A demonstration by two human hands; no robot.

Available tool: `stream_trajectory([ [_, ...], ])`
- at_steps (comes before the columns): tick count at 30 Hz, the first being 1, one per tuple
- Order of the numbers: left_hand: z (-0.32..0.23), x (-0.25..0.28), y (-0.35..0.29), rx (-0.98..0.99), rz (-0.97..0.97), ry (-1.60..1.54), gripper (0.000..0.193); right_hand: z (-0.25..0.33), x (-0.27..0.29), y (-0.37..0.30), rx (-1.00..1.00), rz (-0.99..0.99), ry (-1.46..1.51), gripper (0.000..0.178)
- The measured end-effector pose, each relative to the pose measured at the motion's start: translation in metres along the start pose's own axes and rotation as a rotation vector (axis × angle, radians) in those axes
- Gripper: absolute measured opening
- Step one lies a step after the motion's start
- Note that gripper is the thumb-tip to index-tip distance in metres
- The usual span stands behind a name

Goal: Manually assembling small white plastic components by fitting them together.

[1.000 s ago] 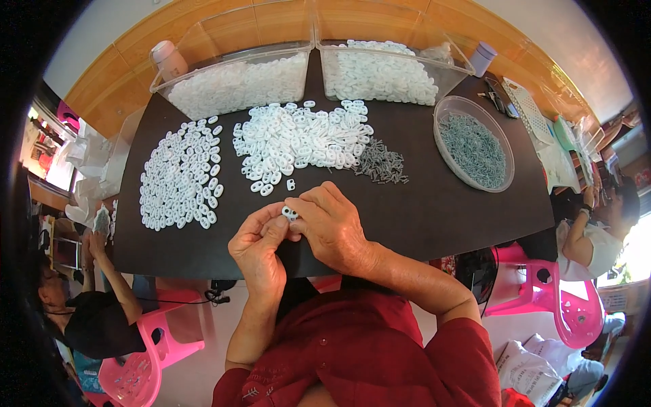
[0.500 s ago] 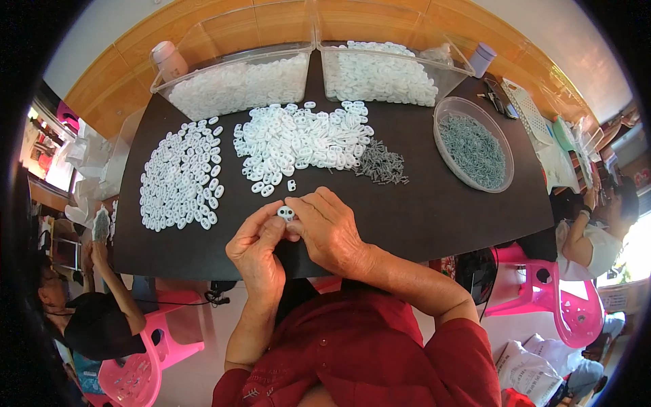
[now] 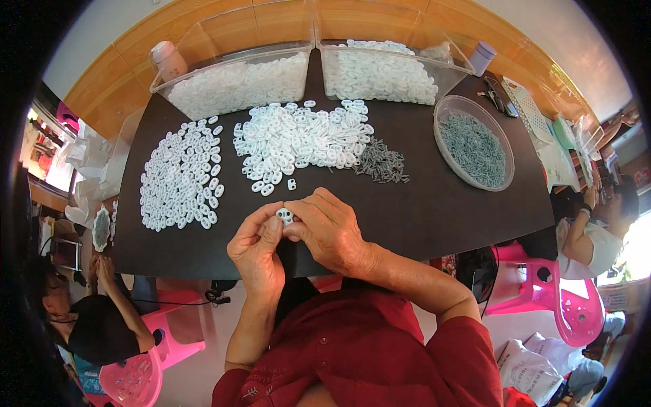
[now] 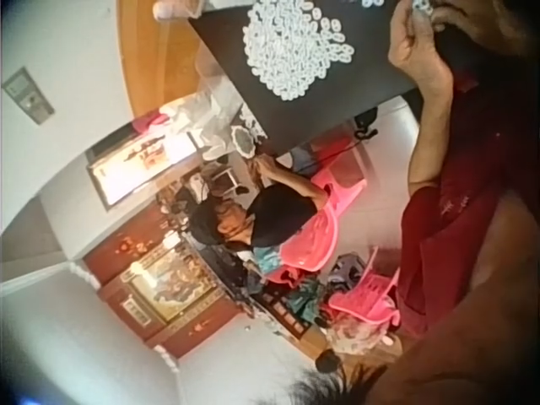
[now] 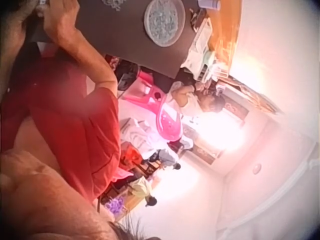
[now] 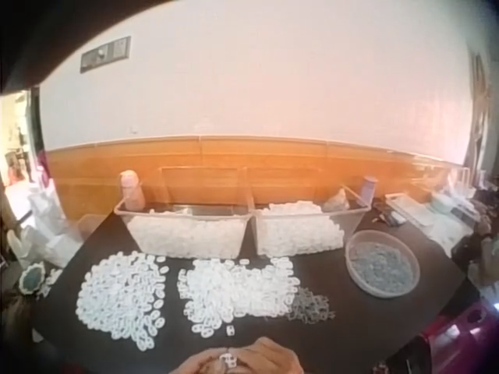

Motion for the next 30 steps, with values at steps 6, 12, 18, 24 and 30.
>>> stream_trajectory([
  [6, -0.007, 0.000, -0.004, -0.092, -0.030, 0.081, 0.021, 0.000, 0.001, -0.003, -0.013, -0.032, 0.076, 0.031],
  [12, -0.011, 0.005, -0.011, -0.170, -0.064, 0.146, 0.020, 0.002, -0.001, -0.004, 0.001, -0.074, 0.098, 0.034],
  [18, -0.018, 0.004, -0.012, -0.159, -0.042, 0.249, 0.020, 0.003, -0.004, -0.003, -0.019, -0.078, 0.114, 0.035],
  [24, -0.017, 0.004, -0.012, -0.153, -0.042, 0.213, 0.020, 0.001, -0.005, -0.005, -0.036, -0.080, 0.128, 0.037],
  [30, -0.012, 0.003, -0.011, -0.110, -0.032, 0.078, 0.021, 0.006, -0.006, -0.005, -0.039, -0.070, 0.132, 0.034],
])
Point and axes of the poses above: each hand's wrist, its own y-axis towards the middle knuckle, its own x-axis out of the back of the hand, z = x × y, the point moved 10 cm from there along y, towards the middle knuckle, and after that the axes turned 14 degrees about z, right-handed, at the moved point
